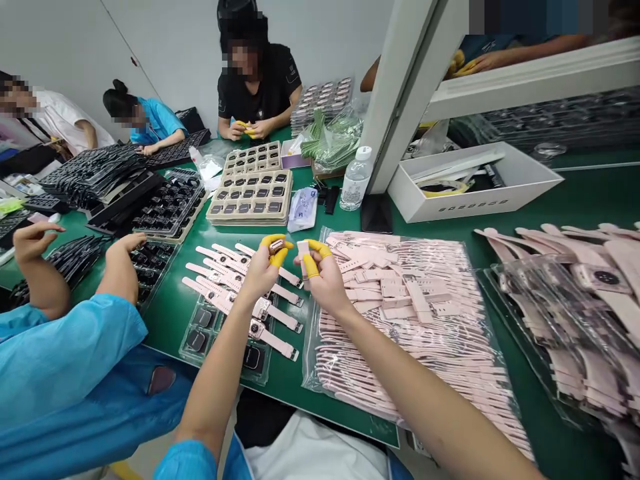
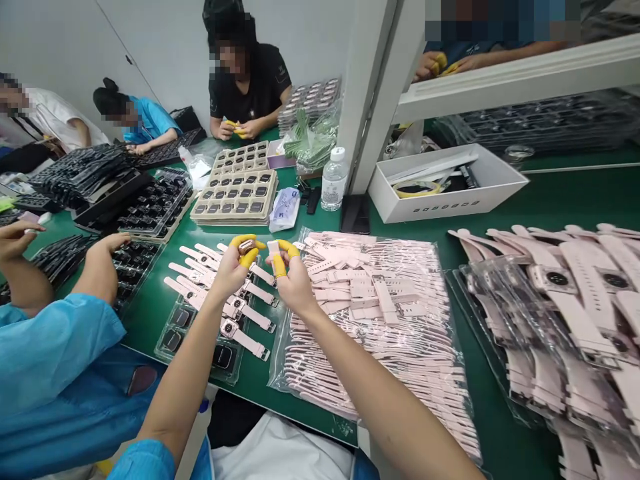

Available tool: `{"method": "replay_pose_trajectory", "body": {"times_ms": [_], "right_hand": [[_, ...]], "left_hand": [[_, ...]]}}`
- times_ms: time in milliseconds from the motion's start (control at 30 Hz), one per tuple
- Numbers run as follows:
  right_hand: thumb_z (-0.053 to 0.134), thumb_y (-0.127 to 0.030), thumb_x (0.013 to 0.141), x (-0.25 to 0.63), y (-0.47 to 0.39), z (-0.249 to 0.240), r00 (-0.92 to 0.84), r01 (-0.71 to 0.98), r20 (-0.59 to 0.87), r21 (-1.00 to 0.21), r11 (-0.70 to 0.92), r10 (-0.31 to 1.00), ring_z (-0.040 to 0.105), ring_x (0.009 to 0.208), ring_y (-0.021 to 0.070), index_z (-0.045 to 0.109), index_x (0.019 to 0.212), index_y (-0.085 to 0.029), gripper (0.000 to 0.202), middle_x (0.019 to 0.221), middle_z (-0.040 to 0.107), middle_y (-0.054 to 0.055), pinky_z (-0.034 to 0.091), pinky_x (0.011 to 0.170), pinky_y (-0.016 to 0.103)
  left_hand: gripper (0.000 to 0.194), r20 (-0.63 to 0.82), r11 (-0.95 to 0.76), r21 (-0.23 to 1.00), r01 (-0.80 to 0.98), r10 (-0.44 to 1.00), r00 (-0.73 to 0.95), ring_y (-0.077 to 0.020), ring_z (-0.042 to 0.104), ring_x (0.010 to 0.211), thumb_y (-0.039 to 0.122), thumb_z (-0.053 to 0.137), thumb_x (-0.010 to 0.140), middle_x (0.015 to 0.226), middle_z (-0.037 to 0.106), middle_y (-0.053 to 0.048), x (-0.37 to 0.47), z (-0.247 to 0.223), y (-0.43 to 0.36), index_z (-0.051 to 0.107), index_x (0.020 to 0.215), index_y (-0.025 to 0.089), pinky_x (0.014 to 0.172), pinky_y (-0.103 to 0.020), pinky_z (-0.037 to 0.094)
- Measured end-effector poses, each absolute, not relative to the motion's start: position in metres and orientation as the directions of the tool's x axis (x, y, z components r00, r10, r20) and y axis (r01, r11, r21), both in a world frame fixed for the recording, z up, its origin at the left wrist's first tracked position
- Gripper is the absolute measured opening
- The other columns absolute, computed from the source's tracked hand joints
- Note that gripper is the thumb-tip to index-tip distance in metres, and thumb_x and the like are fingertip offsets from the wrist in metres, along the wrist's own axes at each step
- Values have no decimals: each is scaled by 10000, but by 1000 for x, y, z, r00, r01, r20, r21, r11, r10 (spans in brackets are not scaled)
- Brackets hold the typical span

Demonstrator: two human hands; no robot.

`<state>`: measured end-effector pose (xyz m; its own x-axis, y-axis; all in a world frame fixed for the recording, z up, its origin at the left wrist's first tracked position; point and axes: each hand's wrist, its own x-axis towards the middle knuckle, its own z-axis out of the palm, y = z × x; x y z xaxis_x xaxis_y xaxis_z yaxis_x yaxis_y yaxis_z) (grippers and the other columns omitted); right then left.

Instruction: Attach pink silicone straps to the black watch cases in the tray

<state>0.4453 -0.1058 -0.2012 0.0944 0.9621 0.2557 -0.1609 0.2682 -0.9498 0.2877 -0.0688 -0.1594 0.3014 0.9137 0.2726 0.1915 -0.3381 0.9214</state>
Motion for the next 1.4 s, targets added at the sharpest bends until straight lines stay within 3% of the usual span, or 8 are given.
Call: {"method": "replay_pose_trajectory", "body": {"times_ms": [133, 400, 700, 900, 1167, 1400], "right_hand": [[704, -577, 883, 447, -102, -198, -39, -373, 96, -925, 75, 995, 654, 754, 186, 585, 1191, -229, 480, 861, 696, 26, 535, 669, 325], [743, -555, 860, 448, -111, -184, -210, -393, -67, -908, -147, 975, 415, 433, 73, 544, 1012, -234, 407, 678, 606, -58, 289, 408, 213], [774, -551, 826, 450, -114, -179, -263, -378, -95, -905, -193, 960, 352, 403, 66, 437, 903, -253, 456, 575, 557, -90, 218, 397, 195], [796, -519, 770, 449, -112, -177, -196, -478, -174, -842, -249, 965, 308, 370, 59, 415, 954, -265, 493, 554, 560, -110, 174, 379, 181], [860, -447, 702, 451, -110, -174, -153, -600, -243, -748, -285, 958, 289, 365, 46, 422, 924, -263, 524, 549, 537, -117, 153, 373, 177], [842, -453, 729, 453, -107, -176, -88, -563, -208, -796, -221, 974, 284, 360, 42, 436, 938, -261, 496, 559, 556, -109, 151, 368, 174]], "left_hand": [[343, 302, -400, 855, 330, 902, 310, -234, 689, 1185, 227, 572, 973, 1277, 715, -120, 286, -188, -52, 581, 1315, 197, 1058, -404, 536], [465, 363, -569, 693, 444, 806, 467, -230, 663, 1205, 86, 480, 911, 1314, 700, -104, 277, -184, -64, 626, 1335, 209, 1068, -421, 530], [558, 339, -613, 642, 461, 766, 546, -236, 645, 1211, 43, 438, 862, 1330, 676, -108, 281, -184, -67, 606, 1370, 201, 1059, -404, 525], [489, 387, -617, 631, 469, 775, 499, -226, 654, 1152, 49, 431, 893, 1246, 692, -99, 283, -188, -68, 620, 1318, 198, 1018, -381, 536], [457, 342, -601, 585, 545, 792, 506, -250, 617, 1132, 83, 421, 931, 1227, 637, -128, 286, -195, -68, 580, 1349, 178, 1003, -396, 525], [432, 288, -538, 743, 398, 794, 536, -250, 599, 1158, 285, 408, 1040, 1255, 612, -111, 287, -188, -72, 536, 1445, 202, 1060, -423, 492]]}}
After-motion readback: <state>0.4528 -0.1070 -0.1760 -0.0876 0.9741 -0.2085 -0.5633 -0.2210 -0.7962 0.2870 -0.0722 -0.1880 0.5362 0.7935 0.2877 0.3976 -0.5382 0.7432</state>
